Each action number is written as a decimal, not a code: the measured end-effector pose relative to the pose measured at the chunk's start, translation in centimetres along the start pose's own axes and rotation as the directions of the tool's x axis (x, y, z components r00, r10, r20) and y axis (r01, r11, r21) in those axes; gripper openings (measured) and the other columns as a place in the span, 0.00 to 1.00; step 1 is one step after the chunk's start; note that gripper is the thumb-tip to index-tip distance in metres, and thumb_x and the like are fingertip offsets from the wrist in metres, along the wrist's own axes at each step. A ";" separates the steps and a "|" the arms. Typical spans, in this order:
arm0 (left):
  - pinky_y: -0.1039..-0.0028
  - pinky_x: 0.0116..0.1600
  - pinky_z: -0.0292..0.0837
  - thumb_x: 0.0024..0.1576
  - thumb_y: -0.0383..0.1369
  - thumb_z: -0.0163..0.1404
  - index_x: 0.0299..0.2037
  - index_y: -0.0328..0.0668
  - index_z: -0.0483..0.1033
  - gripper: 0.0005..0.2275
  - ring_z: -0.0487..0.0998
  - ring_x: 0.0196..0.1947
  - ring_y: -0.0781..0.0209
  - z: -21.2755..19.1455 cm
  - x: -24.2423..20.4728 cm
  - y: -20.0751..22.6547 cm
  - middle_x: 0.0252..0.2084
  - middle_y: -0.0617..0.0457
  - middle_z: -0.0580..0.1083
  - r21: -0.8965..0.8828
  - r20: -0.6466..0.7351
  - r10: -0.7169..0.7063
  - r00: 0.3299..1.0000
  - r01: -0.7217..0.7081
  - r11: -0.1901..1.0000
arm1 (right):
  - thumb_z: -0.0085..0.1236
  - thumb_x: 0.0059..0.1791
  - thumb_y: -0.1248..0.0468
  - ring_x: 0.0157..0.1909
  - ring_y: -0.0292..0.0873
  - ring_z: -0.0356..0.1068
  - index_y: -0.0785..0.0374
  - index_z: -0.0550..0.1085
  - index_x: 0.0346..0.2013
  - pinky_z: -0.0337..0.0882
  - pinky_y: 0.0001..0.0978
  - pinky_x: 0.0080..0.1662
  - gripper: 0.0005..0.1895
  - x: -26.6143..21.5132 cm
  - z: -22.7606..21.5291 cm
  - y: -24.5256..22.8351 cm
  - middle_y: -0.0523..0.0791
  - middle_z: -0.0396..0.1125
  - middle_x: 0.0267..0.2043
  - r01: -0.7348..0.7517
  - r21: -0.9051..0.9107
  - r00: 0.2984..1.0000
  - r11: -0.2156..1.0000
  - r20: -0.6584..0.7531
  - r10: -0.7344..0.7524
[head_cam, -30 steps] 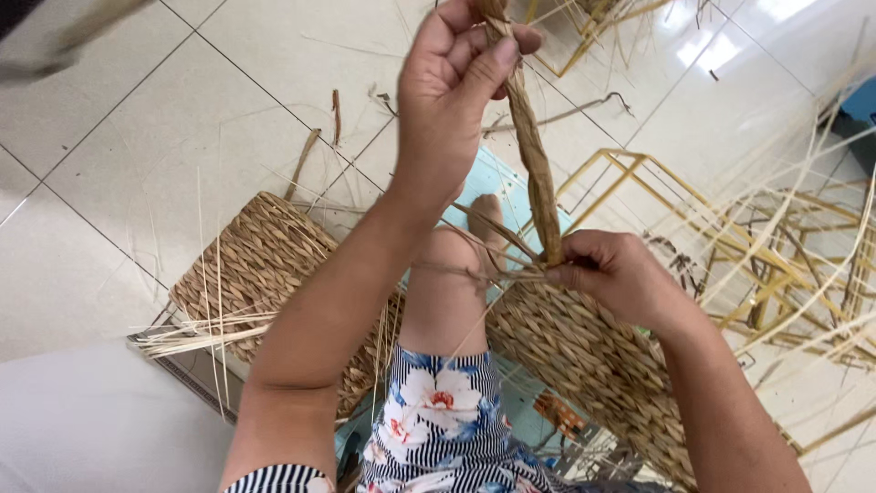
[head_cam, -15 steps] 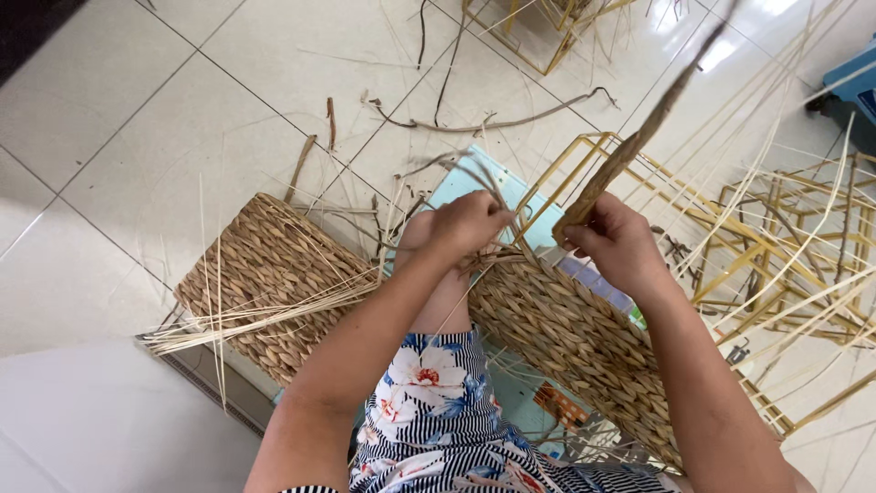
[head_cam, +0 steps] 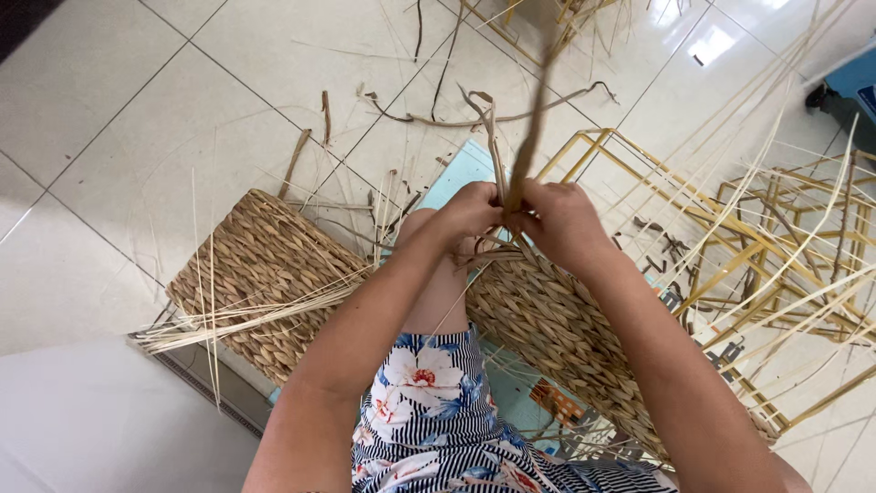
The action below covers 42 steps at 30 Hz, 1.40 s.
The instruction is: The person weaves thin wooden or bamboo strips into a frame to construct the base and sides of a basket, interlacing the strips through vertical supports.
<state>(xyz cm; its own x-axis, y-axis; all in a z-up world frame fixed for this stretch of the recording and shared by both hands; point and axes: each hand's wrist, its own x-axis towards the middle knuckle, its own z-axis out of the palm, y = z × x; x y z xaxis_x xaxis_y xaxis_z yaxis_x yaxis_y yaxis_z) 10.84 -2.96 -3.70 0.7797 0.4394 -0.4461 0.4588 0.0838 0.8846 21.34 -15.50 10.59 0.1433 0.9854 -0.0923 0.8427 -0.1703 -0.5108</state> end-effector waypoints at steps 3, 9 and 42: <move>0.72 0.36 0.77 0.53 0.32 0.58 0.40 0.36 0.83 0.09 0.81 0.32 0.63 -0.5 0.8 -0.1 0.35 0.50 0.82 0.030 0.099 -0.076 0.992 0.074 0.997 | 0.65 0.46 0.61 0.40 0.49 0.75 0.58 0.75 0.39 0.67 0.48 0.59 0.10 0.8 1.4 1.1 0.45 0.75 0.31 0.239 -0.221 0.958 0.945 -0.104 -0.267; 0.70 0.30 0.74 0.53 0.29 0.59 0.35 0.33 0.82 0.06 0.79 0.25 0.61 0.1 3.4 -2.0 0.28 0.49 0.79 0.041 0.107 -0.094 0.990 0.090 0.995 | 0.58 0.51 0.54 0.45 0.49 0.74 0.54 0.76 0.41 0.55 0.50 0.67 0.09 2.7 2.3 1.6 0.45 0.75 0.29 0.105 -0.417 0.955 0.903 0.295 0.025; 0.72 0.44 0.77 0.60 0.30 0.56 0.46 0.33 0.77 0.09 0.81 0.38 0.63 4.4 -14.7 1.0 0.39 0.53 0.78 0.062 0.040 0.258 0.965 -0.260 0.964 | 0.61 0.36 0.64 0.53 0.45 0.67 0.52 0.77 0.39 0.62 0.46 0.61 0.16 -6.5 3.8 6.0 0.39 0.69 0.43 0.286 -0.315 0.933 0.905 -0.123 -0.338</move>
<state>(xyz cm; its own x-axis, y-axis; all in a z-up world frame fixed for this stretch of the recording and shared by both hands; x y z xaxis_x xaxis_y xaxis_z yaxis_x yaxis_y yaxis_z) 1.72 -13.27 3.14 0.8882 0.4097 -0.2080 0.2659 -0.0889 0.9599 23.47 -22.99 4.86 -0.0871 0.9777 0.1913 0.9670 0.1291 -0.2196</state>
